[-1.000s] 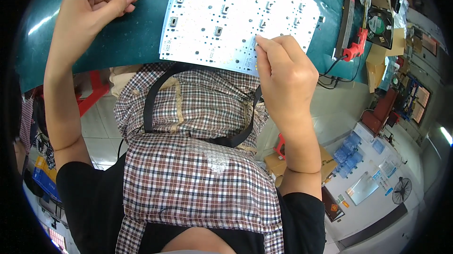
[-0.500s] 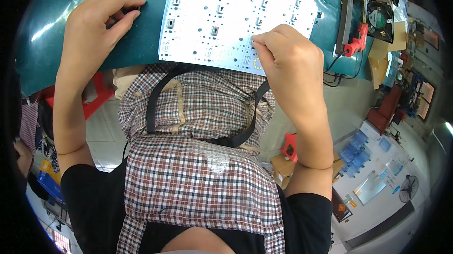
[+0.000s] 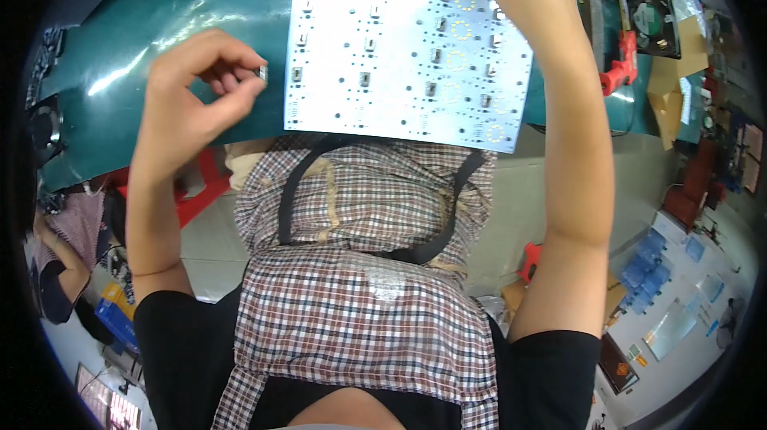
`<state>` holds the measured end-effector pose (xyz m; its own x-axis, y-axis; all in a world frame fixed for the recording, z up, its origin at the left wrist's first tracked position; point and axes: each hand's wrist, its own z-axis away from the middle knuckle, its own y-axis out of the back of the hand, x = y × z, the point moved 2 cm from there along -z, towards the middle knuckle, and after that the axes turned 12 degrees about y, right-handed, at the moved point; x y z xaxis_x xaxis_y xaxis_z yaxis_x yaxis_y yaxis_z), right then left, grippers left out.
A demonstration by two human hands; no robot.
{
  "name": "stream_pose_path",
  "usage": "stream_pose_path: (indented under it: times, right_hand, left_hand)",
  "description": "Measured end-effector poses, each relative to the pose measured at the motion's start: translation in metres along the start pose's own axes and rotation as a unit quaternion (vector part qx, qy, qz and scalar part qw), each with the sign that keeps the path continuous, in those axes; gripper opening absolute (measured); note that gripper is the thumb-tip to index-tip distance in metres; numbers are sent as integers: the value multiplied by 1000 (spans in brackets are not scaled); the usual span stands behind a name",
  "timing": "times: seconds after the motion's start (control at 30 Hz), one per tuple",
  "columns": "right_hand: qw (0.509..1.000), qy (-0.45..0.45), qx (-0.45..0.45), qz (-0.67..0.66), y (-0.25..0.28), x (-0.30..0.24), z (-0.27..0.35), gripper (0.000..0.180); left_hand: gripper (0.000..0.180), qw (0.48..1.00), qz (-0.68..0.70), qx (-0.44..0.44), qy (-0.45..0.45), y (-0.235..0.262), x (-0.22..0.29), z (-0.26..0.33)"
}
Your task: Manually placing small electronic components onto LED circuit board panels at an assembly station.
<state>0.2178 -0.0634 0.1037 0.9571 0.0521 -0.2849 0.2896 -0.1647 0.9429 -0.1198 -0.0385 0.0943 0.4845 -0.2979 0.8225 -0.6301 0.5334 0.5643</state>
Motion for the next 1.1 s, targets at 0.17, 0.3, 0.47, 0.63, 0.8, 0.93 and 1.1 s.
stream_pose_path:
  times: [0.17,0.3,0.47,0.63,0.8,0.93,1.1]
  right_hand:
    - [997,-65,33,35,-27,-14,-26,19]
    - [996,-42,75,21,-24,-10,-23,12]
    - [987,-16,155,-25,-12,-16,-19,7]
    - [974,-46,186,-119,5,-38,-2,6]
    - [967,-30,179,-181,12,-42,15,7]
    - [964,-31,182,-189,22,-52,27,11]
    - [978,-31,177,-109,30,-59,41,15]
  left_hand:
    - [17,998,51,-13,18,-28,-2,21]
    - [18,998,47,-11,28,-36,-4,25]
    - [19,1000,-1,-10,18,-31,-2,25]
    - [20,1000,-18,-10,21,-28,-2,25]
    - [20,999,-37,-12,18,-25,-1,26]
    - [19,999,-48,-18,6,-22,2,23]
    - [17,995,-100,-16,-7,-20,8,21]
